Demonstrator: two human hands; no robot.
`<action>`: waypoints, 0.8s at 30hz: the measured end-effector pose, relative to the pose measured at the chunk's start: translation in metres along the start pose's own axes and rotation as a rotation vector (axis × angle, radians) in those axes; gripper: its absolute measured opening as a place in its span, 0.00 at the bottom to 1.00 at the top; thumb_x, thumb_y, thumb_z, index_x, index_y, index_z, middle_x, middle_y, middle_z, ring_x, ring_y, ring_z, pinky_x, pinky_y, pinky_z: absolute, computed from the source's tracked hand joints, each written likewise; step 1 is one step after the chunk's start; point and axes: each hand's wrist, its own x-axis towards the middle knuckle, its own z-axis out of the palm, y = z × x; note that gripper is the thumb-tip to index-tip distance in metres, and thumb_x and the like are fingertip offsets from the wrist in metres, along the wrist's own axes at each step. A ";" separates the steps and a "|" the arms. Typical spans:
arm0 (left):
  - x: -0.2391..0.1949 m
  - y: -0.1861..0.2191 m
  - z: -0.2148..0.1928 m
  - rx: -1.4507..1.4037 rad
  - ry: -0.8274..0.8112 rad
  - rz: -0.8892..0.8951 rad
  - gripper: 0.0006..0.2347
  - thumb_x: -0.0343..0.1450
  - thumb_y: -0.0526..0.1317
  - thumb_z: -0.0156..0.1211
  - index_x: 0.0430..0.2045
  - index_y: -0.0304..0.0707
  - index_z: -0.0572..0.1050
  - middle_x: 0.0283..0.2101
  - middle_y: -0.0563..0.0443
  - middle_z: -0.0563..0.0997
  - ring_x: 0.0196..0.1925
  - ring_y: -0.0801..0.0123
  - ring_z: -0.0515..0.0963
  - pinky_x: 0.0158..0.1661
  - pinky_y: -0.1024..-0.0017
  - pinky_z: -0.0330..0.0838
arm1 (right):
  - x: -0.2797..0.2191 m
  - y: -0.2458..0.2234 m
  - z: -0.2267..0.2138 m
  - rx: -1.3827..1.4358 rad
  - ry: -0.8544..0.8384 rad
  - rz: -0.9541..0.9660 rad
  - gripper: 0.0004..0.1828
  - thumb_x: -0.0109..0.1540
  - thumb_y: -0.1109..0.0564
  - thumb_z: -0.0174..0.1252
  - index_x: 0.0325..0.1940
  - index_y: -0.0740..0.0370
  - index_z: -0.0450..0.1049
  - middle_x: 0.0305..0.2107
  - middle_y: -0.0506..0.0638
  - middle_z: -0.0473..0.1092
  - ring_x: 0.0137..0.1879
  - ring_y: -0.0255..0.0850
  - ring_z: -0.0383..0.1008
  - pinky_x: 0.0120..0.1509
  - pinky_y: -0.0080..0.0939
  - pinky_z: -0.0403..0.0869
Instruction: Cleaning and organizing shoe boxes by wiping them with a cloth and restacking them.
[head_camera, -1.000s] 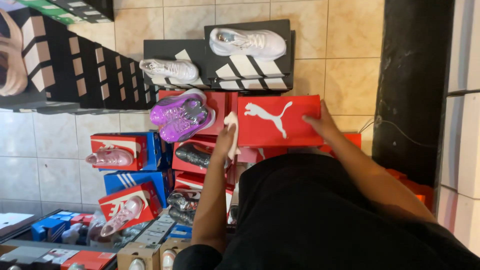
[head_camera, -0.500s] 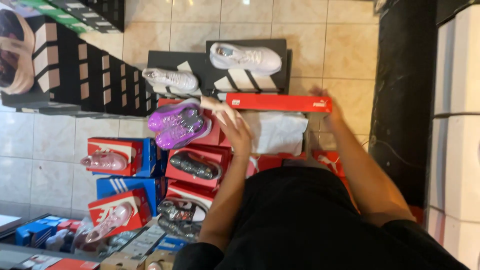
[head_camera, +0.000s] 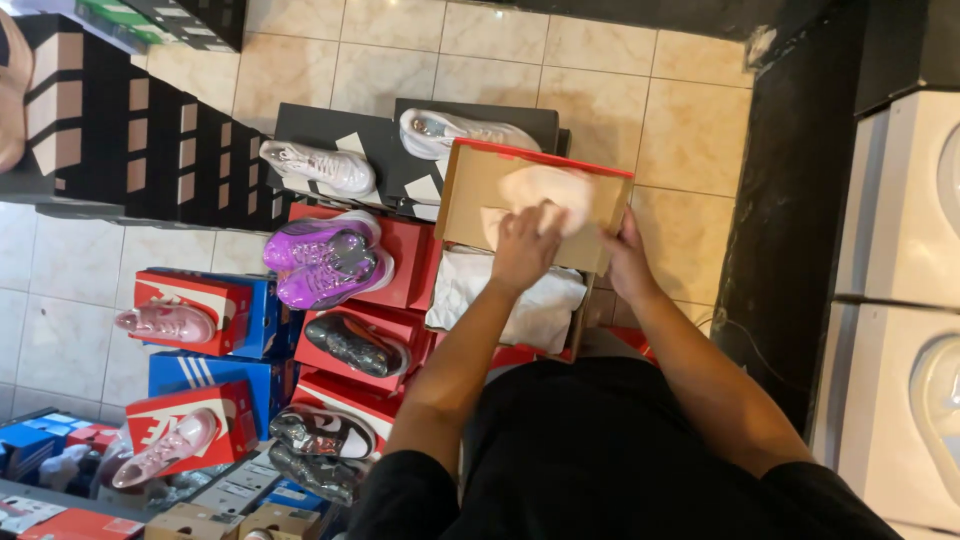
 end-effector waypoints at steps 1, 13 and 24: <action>-0.005 -0.007 0.012 -0.039 -0.026 0.096 0.20 0.71 0.48 0.59 0.59 0.56 0.73 0.57 0.39 0.73 0.58 0.46 0.76 0.55 0.43 0.67 | 0.001 0.010 -0.008 0.007 -0.045 0.003 0.41 0.65 0.57 0.58 0.79 0.44 0.48 0.67 0.57 0.60 0.67 0.54 0.68 0.66 0.61 0.72; 0.006 0.036 0.037 -0.054 -0.127 0.163 0.20 0.77 0.44 0.48 0.67 0.53 0.64 0.71 0.41 0.63 0.75 0.47 0.60 0.65 0.42 0.57 | 0.022 0.031 -0.031 0.032 -0.200 0.058 0.61 0.47 0.79 0.44 0.82 0.45 0.42 0.72 0.54 0.54 0.72 0.56 0.61 0.70 0.63 0.67; -0.003 0.014 0.039 0.080 -0.240 -0.207 0.16 0.77 0.45 0.50 0.58 0.47 0.76 0.71 0.35 0.64 0.72 0.44 0.64 0.68 0.45 0.53 | 0.019 0.024 -0.027 0.113 -0.209 0.133 0.63 0.44 0.75 0.45 0.82 0.43 0.44 0.67 0.49 0.60 0.68 0.49 0.65 0.65 0.60 0.71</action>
